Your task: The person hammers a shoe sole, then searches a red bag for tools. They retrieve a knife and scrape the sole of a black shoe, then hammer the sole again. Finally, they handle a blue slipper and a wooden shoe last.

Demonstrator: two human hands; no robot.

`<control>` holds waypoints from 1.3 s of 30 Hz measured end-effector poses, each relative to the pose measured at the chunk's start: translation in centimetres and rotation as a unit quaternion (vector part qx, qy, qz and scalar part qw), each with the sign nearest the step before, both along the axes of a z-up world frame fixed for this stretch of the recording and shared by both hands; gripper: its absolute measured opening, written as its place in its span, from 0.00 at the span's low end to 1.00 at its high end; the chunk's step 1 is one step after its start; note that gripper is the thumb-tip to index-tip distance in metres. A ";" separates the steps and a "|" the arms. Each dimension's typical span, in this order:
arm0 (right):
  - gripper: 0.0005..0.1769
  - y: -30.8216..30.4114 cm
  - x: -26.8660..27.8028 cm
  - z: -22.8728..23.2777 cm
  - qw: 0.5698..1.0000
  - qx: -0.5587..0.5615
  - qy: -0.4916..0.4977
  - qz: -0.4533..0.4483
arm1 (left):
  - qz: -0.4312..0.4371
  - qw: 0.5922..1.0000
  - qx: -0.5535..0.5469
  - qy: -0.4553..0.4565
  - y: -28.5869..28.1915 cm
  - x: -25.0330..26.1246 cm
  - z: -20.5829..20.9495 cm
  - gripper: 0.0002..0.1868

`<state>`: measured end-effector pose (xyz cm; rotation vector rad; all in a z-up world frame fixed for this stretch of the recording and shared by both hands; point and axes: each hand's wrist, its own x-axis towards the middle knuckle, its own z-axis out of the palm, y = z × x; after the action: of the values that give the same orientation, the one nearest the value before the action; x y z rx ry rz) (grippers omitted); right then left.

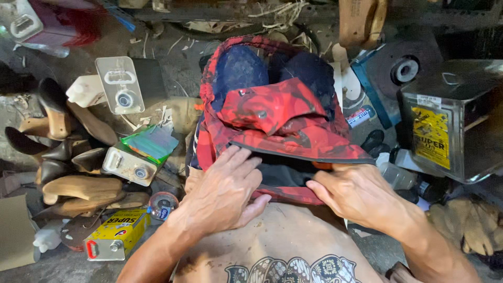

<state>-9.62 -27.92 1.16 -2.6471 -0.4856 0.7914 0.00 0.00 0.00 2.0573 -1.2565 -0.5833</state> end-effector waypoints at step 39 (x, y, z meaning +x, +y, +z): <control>0.15 -0.1 8.9 -3.9 0.987 -0.018 -0.097 -0.126 | 0.050 0.997 0.019 -0.063 -3.5 4.9 0.0 0.27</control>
<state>-0.70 -28.05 -2.74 -2.7609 -0.1773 0.4722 4.87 -3.46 0.01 2.2046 -1.2113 -0.4416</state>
